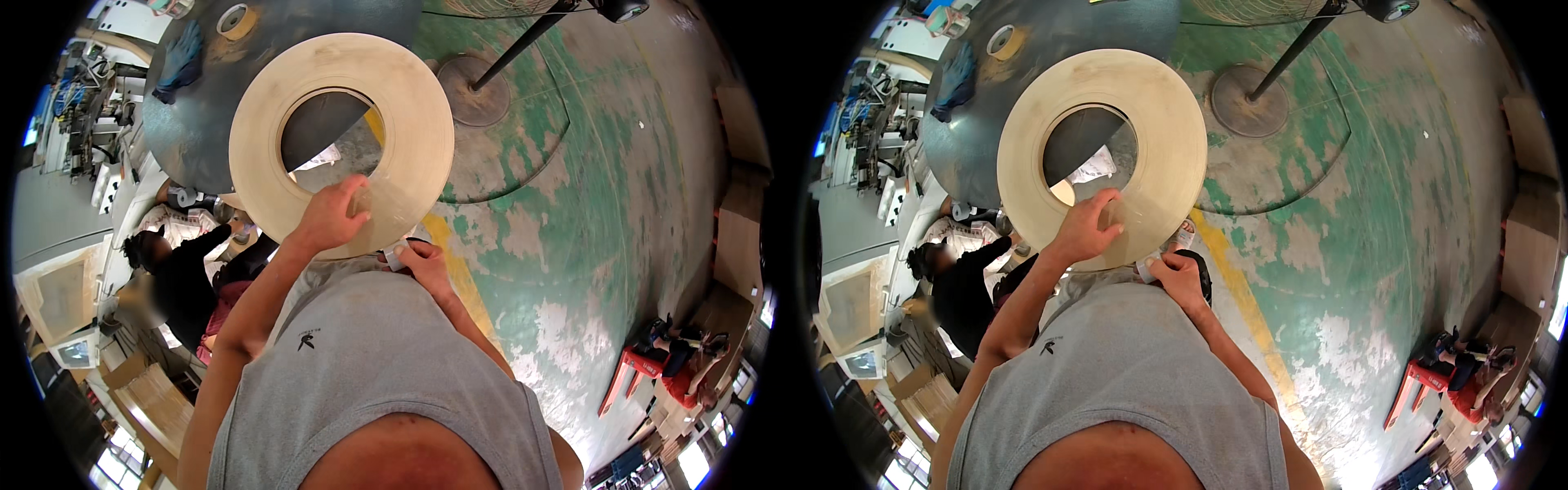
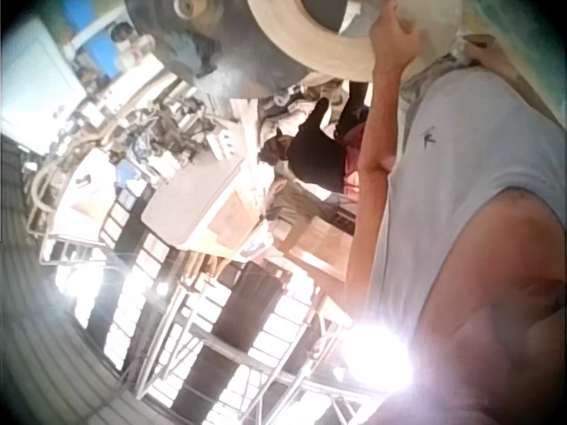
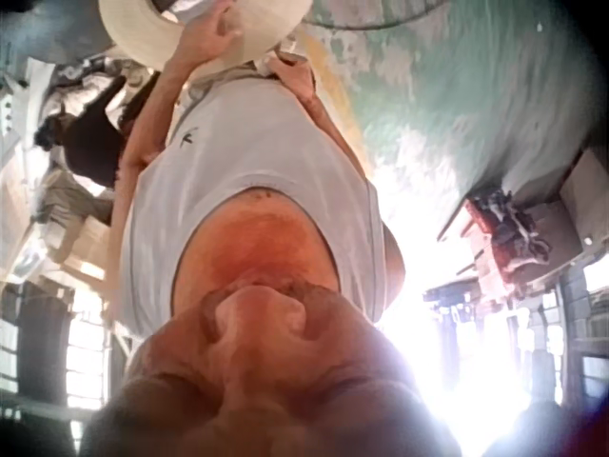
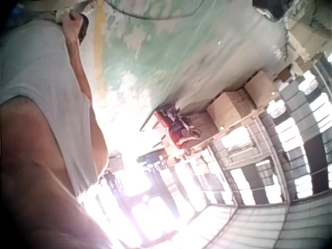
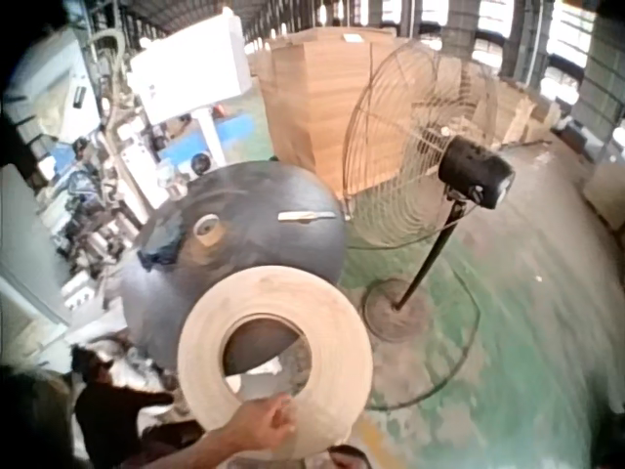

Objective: The person removes a roll of edge banding from a rotating platform, secures the loose end using adhesive tape from a dispenser, and places it on a stack of rolls near a woodworking machine.

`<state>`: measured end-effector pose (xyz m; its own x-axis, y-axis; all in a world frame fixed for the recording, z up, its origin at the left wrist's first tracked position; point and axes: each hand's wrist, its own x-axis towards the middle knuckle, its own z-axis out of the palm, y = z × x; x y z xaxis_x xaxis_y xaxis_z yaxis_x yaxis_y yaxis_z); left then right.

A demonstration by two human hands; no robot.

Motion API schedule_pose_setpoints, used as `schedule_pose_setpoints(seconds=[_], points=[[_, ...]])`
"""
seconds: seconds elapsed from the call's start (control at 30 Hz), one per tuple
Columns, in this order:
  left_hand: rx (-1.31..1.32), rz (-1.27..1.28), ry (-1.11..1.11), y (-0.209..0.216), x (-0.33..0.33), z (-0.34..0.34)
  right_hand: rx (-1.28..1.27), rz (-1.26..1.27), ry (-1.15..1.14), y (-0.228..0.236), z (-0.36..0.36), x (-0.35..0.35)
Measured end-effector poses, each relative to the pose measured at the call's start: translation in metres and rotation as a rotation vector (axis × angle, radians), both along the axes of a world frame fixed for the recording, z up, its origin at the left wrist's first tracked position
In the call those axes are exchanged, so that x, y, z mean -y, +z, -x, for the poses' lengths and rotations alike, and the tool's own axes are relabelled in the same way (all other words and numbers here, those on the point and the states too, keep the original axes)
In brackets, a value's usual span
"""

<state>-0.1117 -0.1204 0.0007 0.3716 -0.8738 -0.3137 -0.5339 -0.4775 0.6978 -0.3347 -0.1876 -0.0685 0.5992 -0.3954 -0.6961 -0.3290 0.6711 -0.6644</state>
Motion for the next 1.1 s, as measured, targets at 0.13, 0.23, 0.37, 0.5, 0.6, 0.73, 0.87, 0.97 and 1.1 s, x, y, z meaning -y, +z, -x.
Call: schedule_pose_setpoints(seconds=[0.13,0.23,0.37,0.5,0.6,0.73,0.87,0.97,1.1], points=[[0.014,0.102,0.007,-0.014,-0.007,-0.002,-0.078,0.067,0.078,0.027,-0.010,0.011],[-0.006,0.080,-0.017,-0.016,-0.010,-0.005,-0.116,0.195,0.175,0.049,-0.023,0.022],[-0.037,0.098,-0.076,-0.014,-0.016,-0.005,-0.231,0.154,0.249,0.064,-0.035,0.027],[0.057,0.177,-0.262,-0.004,-0.013,-0.002,-0.226,0.224,0.196,0.056,-0.042,0.024],[0.026,0.260,-0.293,0.002,-0.010,-0.003,-0.241,0.179,0.174,0.074,-0.059,0.033],[0.065,0.394,-0.222,-0.010,-0.008,0.000,-0.297,0.237,0.249,0.085,-0.073,0.044],[0.139,0.455,-0.174,-0.018,-0.016,0.009,-0.285,0.263,0.339,0.094,-0.074,0.044],[0.173,0.468,-0.188,-0.024,-0.009,0.008,-0.273,0.369,0.422,0.096,-0.081,0.053],[0.195,0.502,-0.123,-0.039,-0.003,0.010,-0.244,0.335,0.378,0.104,-0.081,0.057]])
